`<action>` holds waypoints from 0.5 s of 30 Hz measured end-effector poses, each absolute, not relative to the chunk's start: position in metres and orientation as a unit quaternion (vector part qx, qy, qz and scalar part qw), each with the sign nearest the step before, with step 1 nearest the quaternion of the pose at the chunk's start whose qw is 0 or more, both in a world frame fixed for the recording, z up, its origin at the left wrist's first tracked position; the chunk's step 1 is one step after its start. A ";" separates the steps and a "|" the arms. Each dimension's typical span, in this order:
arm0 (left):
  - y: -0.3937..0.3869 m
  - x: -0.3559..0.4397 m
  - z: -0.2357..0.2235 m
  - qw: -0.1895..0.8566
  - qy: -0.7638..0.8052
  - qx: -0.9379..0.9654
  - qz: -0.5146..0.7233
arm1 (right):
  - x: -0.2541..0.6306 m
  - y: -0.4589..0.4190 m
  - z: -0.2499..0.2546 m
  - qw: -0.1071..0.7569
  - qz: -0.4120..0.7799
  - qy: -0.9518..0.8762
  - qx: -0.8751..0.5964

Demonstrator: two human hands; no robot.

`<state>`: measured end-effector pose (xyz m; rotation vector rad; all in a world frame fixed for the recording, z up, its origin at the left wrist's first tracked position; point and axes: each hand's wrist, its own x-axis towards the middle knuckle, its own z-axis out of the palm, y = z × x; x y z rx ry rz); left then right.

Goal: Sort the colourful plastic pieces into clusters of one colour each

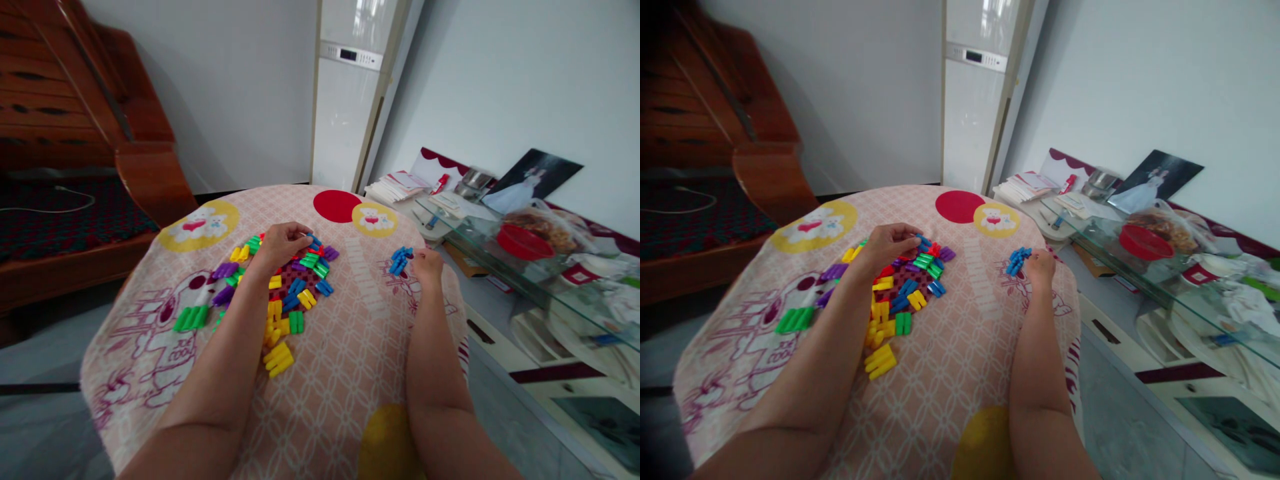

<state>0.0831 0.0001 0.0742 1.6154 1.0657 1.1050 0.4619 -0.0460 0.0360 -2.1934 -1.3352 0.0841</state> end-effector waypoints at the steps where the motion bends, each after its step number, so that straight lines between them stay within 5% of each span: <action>1: 0.000 0.083 0.074 0.441 0.428 0.651 0.444 | 0.462 -0.044 0.035 0.296 0.001 -0.497 -0.816; 15: -0.002 0.084 0.076 0.460 0.430 0.638 0.443 | 0.474 -0.042 0.022 0.334 0.028 -0.494 -0.802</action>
